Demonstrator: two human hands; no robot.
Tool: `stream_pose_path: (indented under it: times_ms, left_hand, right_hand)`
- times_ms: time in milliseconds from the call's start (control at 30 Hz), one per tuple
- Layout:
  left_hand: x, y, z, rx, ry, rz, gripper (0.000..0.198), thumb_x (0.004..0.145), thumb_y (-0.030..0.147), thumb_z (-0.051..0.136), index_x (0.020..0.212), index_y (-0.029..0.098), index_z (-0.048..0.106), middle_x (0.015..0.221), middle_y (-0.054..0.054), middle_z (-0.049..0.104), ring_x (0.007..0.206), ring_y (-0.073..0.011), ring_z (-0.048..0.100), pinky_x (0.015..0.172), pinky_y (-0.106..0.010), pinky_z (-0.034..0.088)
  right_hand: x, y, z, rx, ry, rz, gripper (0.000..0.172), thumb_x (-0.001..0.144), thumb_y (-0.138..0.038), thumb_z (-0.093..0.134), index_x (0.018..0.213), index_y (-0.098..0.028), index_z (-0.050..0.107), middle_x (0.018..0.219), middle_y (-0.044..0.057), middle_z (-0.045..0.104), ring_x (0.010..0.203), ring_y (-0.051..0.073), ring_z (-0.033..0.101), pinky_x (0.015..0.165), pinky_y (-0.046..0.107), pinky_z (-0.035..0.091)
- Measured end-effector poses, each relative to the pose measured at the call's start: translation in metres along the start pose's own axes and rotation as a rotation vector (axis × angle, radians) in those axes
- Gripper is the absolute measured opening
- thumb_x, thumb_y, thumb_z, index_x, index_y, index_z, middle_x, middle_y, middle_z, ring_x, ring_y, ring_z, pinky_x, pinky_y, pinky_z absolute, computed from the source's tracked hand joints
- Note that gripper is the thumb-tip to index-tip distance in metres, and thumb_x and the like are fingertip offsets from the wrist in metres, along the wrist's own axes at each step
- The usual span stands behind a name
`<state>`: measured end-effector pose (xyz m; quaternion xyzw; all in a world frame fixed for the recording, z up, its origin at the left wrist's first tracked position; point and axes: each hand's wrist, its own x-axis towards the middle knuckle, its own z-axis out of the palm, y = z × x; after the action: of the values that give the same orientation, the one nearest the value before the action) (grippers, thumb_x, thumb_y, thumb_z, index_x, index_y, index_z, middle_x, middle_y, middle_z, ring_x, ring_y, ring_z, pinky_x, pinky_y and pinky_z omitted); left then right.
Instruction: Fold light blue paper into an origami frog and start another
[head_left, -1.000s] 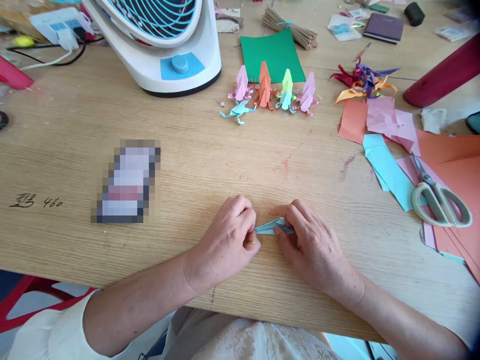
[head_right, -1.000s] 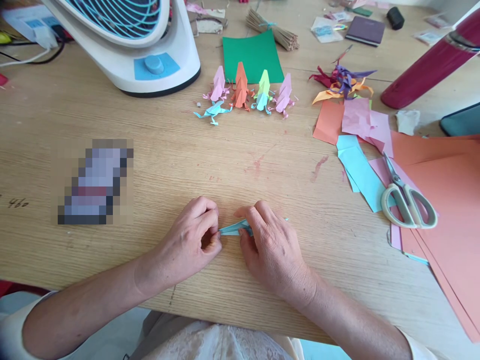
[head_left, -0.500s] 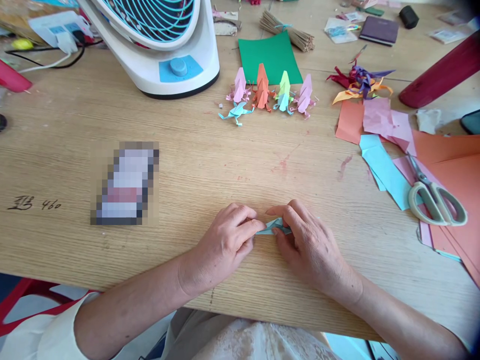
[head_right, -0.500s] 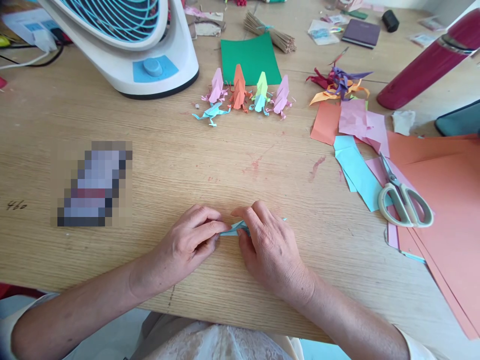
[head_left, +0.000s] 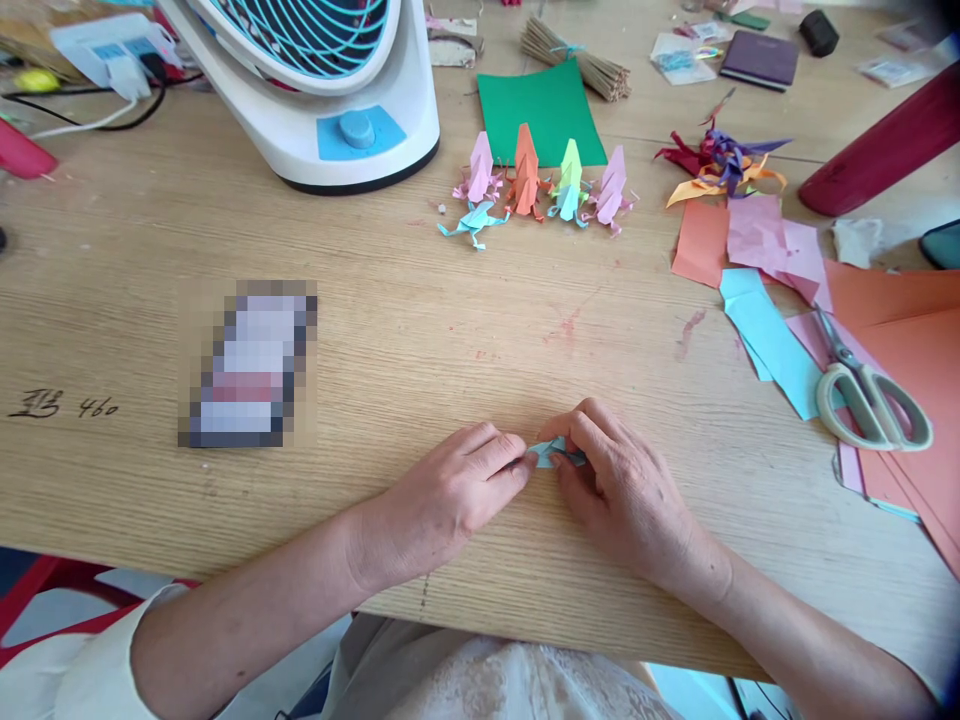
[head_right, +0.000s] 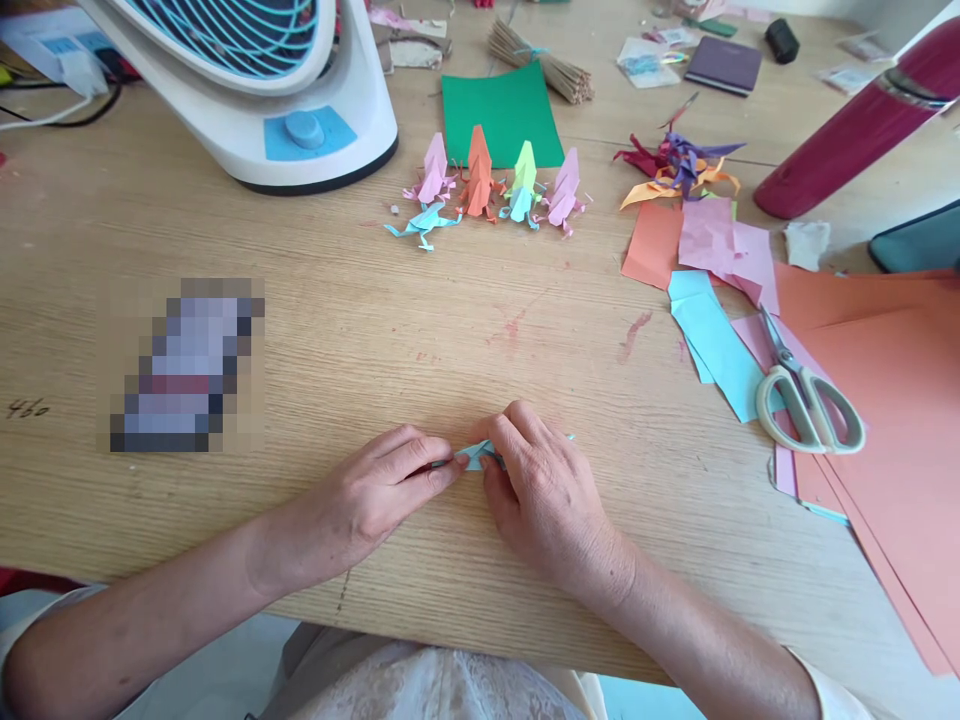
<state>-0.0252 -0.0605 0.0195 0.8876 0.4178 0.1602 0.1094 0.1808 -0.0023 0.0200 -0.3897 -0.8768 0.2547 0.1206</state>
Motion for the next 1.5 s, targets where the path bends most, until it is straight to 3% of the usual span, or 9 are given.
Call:
stream_pose_path:
  times_ms: [200,367,500,767,1500]
  left_hand:
    - [-0.007,0.002,-0.001,0.244,-0.002,0.070,0.030,0.100,0.014,0.040,0.122,0.008,0.059,0.114,-0.009,0.063,0.098,-0.0205,0.054,0.086,-0.035,0.051]
    - [-0.009,0.005,-0.001,0.321,-0.063,0.063,0.031,0.097,0.014,0.044,0.125,0.009,0.057,0.121,-0.009,0.061,0.102,-0.0220,0.055,0.087,-0.037,0.051]
    - [-0.012,0.007,0.001,0.321,-0.085,0.046,0.036,0.097,0.012,0.040,0.129,0.007,0.054,0.125,-0.011,0.060,0.107,-0.0239,0.054,0.089,-0.040,0.051]
    - [-0.035,0.006,-0.006,0.275,0.019,0.041,0.039,0.100,0.012,0.036,0.136,0.004,0.048,0.131,-0.014,0.060,0.121,-0.0231,0.053,0.104,-0.037,0.048]
    - [-0.034,0.010,-0.004,0.380,-0.057,0.029,0.040,0.099,0.012,0.030,0.135,0.007,0.050,0.127,-0.013,0.062,0.115,-0.0239,0.055,0.093,-0.038,0.047]
  right_hand:
    - [-0.001,0.000,0.000,0.028,0.020,-0.002,0.014,0.094,-0.016,0.046,0.093,-0.022,0.059,0.088,0.003,0.053,0.073,0.016,0.053,0.064,0.029,0.040]
    - [0.000,-0.001,0.002,0.030,0.043,0.008,0.010,0.094,-0.020,0.050,0.092,-0.021,0.060,0.088,0.002,0.054,0.071,0.014,0.053,0.063,0.027,0.039]
    - [0.001,-0.001,0.003,-0.004,0.048,-0.004,0.013,0.095,-0.020,0.049,0.087,-0.020,0.059,0.086,0.002,0.054,0.072,0.015,0.053,0.064,0.027,0.038]
    - [0.000,-0.001,0.006,-0.053,0.064,-0.030,0.016,0.094,-0.018,0.047,0.083,-0.020,0.058,0.086,0.003,0.053,0.070,0.014,0.052,0.063,0.026,0.037]
    - [0.000,0.000,0.007,-0.075,0.076,-0.056,0.015,0.096,-0.019,0.047,0.085,-0.020,0.059,0.086,0.004,0.054,0.073,0.015,0.053,0.064,0.027,0.038]
